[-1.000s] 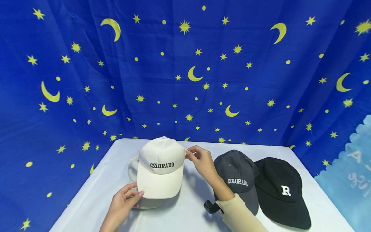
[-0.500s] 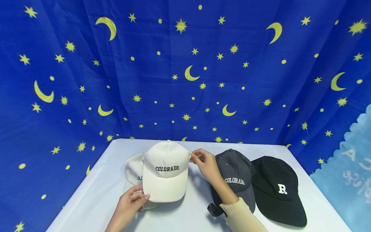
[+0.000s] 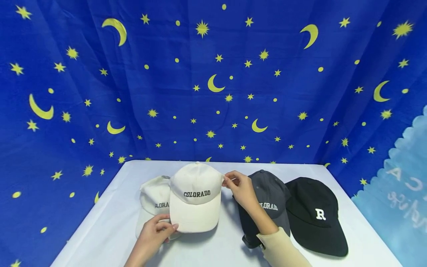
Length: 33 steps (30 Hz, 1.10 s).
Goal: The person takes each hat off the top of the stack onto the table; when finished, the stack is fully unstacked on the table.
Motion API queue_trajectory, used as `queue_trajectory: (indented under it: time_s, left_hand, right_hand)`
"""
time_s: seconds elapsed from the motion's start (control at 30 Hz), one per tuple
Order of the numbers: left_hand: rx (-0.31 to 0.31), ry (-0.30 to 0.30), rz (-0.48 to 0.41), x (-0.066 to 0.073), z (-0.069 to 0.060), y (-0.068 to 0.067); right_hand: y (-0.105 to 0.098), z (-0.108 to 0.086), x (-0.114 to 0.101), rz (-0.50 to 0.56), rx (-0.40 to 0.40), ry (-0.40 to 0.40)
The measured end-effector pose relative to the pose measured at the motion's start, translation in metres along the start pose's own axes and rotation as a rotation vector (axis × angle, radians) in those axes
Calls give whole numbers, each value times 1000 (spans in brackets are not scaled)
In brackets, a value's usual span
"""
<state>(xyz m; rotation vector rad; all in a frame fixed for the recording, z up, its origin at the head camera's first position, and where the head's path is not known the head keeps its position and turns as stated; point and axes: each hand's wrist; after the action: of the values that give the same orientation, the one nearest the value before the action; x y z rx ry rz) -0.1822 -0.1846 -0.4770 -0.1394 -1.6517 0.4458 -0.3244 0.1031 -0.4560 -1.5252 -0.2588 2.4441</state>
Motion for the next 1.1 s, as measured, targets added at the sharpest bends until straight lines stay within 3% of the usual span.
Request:
queue_trajectory:
  time_s: [0.47, 0.73, 1.1]
  left_hand:
    - [-102, 26, 15, 5, 1, 13]
    - [-111, 26, 30, 4, 3, 18]
    - [-216, 91, -19, 3, 5, 32]
  right_hand:
    - [-17, -9, 10, -37, 47, 21]
    - [-21, -15, 9, -56, 42, 27]
    - [-36, -16, 9, -104, 79, 45]
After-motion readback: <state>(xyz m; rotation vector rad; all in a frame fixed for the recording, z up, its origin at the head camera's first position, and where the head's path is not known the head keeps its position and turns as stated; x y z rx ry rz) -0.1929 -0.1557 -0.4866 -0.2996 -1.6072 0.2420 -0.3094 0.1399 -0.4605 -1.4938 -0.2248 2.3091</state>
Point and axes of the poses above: each hand's wrist, its own z-axis towards the middle knuckle, its own y-axis out of the palm, x = y × z, and after that the axes turned 6 degrees about x, right-handed
